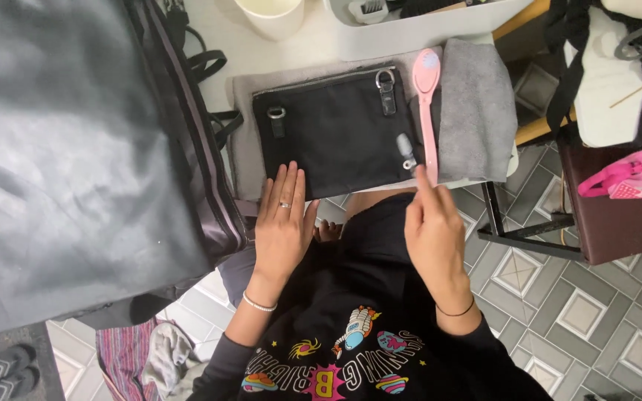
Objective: A person is using a small brush to clean the surface and seams of a black bag.
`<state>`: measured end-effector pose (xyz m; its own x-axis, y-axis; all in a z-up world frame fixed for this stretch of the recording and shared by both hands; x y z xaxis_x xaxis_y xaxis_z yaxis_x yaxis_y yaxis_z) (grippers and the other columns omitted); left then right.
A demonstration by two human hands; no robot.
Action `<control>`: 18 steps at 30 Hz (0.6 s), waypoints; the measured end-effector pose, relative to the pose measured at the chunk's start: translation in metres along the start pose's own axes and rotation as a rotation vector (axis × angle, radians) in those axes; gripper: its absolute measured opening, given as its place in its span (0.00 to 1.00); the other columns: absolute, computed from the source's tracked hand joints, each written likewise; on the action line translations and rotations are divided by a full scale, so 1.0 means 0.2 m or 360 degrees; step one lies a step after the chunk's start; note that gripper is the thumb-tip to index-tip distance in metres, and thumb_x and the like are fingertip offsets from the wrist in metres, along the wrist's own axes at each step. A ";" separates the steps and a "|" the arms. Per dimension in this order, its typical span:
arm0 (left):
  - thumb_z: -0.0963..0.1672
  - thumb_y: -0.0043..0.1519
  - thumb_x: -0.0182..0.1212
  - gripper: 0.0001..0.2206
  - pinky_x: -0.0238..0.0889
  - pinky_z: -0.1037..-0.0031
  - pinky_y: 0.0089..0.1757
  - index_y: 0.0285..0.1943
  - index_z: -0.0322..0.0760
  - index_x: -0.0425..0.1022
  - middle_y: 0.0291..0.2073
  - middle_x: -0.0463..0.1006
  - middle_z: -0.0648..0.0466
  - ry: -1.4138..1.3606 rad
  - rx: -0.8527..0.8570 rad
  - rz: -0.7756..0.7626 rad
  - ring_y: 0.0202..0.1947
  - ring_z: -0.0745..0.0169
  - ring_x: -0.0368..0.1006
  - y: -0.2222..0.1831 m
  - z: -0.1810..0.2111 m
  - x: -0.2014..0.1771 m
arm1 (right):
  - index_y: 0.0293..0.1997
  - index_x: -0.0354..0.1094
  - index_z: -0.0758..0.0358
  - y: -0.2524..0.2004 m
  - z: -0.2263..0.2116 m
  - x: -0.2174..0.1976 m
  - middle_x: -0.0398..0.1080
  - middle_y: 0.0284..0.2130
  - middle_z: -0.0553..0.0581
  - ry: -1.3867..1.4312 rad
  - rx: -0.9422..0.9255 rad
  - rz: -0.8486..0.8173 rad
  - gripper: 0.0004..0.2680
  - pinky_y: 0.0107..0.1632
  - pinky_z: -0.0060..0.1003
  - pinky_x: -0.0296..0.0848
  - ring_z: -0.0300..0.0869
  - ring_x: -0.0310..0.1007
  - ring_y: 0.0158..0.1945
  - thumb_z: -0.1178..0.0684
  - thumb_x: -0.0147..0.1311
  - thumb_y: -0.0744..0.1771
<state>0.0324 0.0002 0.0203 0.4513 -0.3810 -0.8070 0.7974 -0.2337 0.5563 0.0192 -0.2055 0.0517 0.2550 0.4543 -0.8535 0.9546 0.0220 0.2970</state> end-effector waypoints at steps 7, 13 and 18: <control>0.46 0.65 0.63 0.23 0.59 0.60 0.64 0.66 0.27 0.70 0.65 0.70 0.40 0.0011 0.0013 0.0000 0.65 0.47 0.68 0.00 0.01 0.01 | 0.64 0.69 0.65 0.11 -0.05 0.06 0.67 0.31 0.61 -0.0078 -0.0117 0.0022 0.16 0.32 0.45 0.77 0.56 0.75 0.31 0.63 0.50 0.68; 0.46 0.65 0.63 0.23 0.59 0.60 0.64 0.67 0.27 0.70 0.65 0.70 0.40 0.0022 -0.0002 0.0002 0.65 0.47 0.68 -0.02 0.01 0.01 | 0.63 0.70 0.69 0.14 -0.08 0.07 0.68 0.30 0.62 -0.0038 0.0030 -0.0044 0.15 0.29 0.45 0.77 0.57 0.76 0.30 0.63 0.48 0.68; 0.46 0.65 0.62 0.23 0.59 0.60 0.64 0.67 0.28 0.70 0.66 0.70 0.41 0.0013 -0.0020 -0.0002 0.65 0.47 0.68 -0.01 0.00 0.02 | 0.62 0.69 0.73 0.15 0.00 0.03 0.68 0.31 0.68 -0.0092 0.0129 0.0031 0.15 0.30 0.52 0.76 0.63 0.75 0.32 0.65 0.49 0.68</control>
<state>0.0326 -0.0004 0.0163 0.4533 -0.3735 -0.8093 0.8030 -0.2229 0.5526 0.0500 -0.2024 0.0552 0.2801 0.4019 -0.8718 0.9581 -0.0595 0.2804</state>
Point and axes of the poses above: each hand's wrist, its own y-axis towards the middle knuckle, its own x-axis out of the palm, z = x × y, the point moved 8 cm from there along y, towards the middle knuckle
